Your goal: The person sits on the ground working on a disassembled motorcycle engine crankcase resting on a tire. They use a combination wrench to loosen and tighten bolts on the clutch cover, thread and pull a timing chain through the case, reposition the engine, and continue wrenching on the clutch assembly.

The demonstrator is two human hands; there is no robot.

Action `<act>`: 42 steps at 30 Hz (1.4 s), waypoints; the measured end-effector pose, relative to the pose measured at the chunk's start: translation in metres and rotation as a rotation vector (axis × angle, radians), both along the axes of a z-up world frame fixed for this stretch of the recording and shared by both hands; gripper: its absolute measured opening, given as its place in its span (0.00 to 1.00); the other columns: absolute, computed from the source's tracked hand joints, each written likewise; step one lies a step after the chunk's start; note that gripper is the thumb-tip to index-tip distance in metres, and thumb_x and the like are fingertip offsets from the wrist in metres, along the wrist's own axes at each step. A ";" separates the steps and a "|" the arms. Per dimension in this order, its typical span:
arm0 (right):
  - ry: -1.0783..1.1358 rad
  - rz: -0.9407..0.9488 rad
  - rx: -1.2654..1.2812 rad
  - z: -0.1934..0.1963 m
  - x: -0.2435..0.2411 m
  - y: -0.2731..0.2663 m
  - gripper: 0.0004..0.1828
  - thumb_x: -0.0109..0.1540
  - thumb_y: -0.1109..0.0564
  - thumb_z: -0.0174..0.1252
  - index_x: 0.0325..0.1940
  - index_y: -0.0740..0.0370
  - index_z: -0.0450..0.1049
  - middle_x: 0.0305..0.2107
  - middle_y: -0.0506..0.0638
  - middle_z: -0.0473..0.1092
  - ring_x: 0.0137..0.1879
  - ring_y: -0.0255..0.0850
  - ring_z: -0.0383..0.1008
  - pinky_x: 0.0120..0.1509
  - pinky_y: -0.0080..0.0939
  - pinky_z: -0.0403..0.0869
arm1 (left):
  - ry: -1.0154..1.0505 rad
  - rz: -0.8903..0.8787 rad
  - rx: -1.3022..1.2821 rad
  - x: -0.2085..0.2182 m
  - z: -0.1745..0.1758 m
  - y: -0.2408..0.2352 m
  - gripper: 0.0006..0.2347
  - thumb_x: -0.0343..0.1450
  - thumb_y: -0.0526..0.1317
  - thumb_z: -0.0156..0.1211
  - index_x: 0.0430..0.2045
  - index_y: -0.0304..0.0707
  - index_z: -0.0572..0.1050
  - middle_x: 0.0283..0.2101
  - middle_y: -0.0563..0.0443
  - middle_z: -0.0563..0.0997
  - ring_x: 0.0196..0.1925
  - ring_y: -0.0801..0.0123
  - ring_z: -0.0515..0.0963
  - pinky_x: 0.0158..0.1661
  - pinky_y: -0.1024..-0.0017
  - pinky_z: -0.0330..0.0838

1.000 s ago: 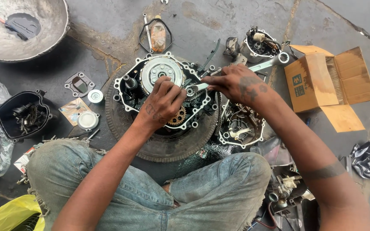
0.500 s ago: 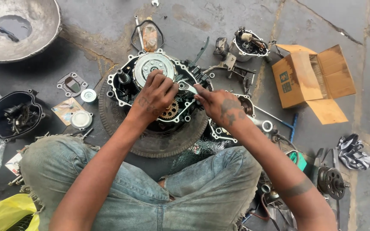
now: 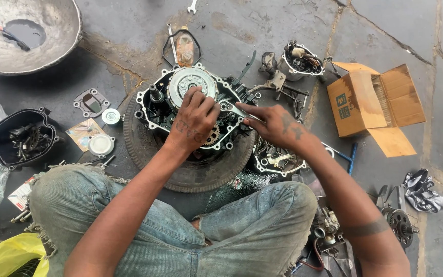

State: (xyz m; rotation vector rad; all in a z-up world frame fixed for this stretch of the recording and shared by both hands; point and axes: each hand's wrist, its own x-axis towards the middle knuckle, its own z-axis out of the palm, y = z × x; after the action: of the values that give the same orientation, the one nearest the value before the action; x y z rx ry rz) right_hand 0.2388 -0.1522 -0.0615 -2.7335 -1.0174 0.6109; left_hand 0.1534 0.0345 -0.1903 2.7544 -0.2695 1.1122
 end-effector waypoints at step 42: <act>1.063 -0.517 0.484 -0.024 -0.002 -0.115 0.30 0.69 0.56 0.47 0.77 0.51 0.58 0.14 0.47 0.68 0.12 0.29 0.63 0.11 0.29 0.63 | 0.038 -0.046 -0.179 0.000 -0.001 0.000 0.07 0.68 0.26 0.60 0.31 0.38 0.84 0.32 0.54 0.74 0.48 0.60 0.74 0.73 0.43 0.48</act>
State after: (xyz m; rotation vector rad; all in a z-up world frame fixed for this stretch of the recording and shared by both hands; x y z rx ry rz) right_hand 0.2367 -0.2671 -0.0853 -1.6929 -0.1425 1.2662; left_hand 0.1536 0.0349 -0.1913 2.5955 -0.2155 1.0182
